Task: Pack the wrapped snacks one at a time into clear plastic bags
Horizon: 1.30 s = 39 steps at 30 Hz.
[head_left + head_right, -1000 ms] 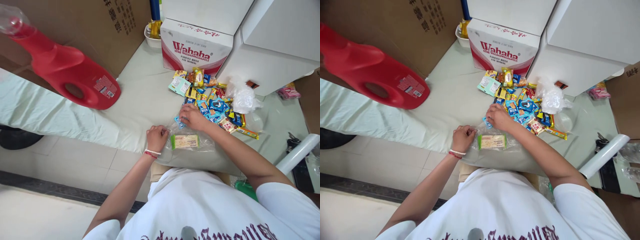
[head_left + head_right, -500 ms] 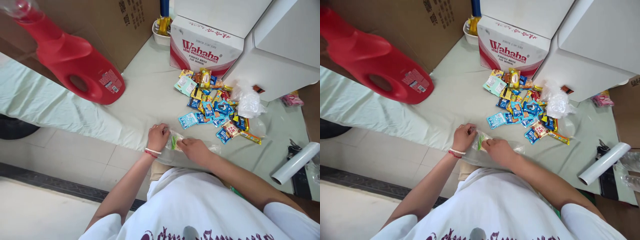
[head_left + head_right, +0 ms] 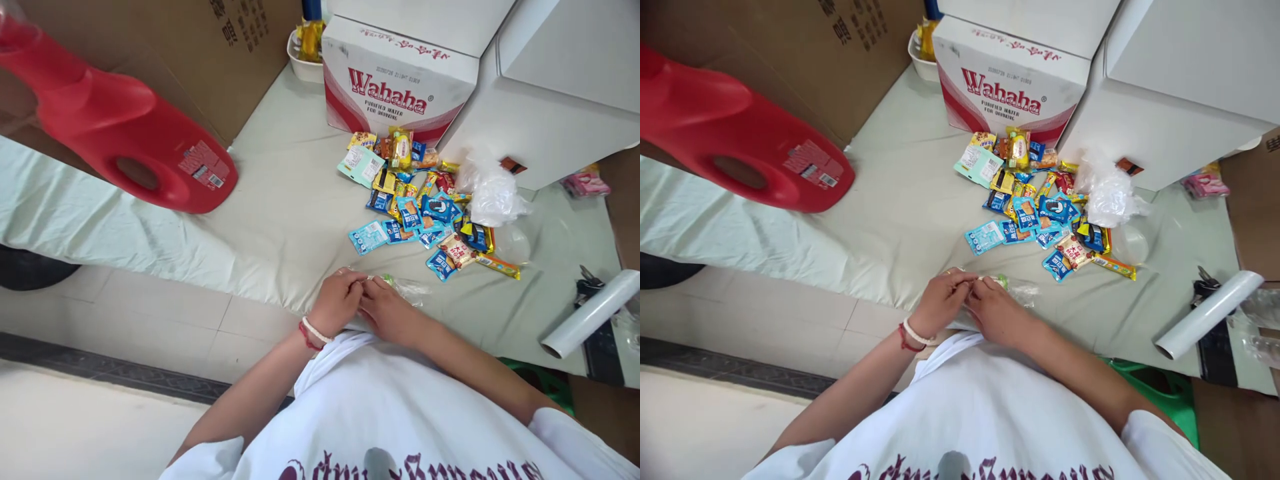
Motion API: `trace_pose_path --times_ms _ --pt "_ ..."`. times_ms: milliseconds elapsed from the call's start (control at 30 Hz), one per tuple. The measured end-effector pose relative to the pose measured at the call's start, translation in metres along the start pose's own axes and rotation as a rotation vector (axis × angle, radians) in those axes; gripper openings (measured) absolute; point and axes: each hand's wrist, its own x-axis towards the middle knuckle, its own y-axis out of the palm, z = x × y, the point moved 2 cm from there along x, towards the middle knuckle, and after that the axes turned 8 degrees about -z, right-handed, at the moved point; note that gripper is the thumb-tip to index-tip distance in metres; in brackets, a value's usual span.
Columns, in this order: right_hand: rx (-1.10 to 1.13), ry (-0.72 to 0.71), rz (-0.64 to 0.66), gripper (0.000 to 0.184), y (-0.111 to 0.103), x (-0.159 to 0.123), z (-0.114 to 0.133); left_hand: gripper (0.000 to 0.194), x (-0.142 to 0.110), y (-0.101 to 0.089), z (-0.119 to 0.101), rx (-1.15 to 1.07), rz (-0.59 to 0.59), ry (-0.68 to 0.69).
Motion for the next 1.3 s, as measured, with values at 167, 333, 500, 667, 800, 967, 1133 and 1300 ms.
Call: trace_pose_path --times_ms 167,333,500,667,800,967,1133,1300 --pt "0.255 0.236 -0.271 0.028 -0.039 -0.035 -0.038 0.03 -0.016 0.031 0.002 0.403 -0.068 0.266" --pt "-0.15 0.496 -0.375 0.026 -0.026 -0.065 -0.062 0.037 -0.029 0.044 0.008 0.678 -0.146 0.336" --pt "-0.079 0.6 -0.261 0.014 -0.024 -0.068 -0.043 0.042 -0.035 0.051 0.006 0.75 -0.153 0.357" --pt "0.061 0.57 -0.201 0.016 -0.028 -0.015 -0.026 0.036 -0.033 0.05 0.001 0.718 -0.235 0.397" --pt "0.071 0.463 -0.123 0.024 -0.012 0.022 -0.021 0.032 -0.03 0.034 0.007 0.495 -0.201 0.384" --pt "0.099 0.352 -0.189 0.03 0.003 0.015 -0.021 0.047 -0.027 0.007 0.03 0.065 -0.315 0.127" --pt "0.142 0.337 -0.259 0.031 0.006 0.004 -0.02 0.044 -0.014 0.009 0.035 0.363 -0.479 -0.076" --pt "0.301 0.379 -0.264 0.037 0.0 -0.003 -0.014 0.036 -0.01 0.015 0.023 0.446 -0.362 -0.1"
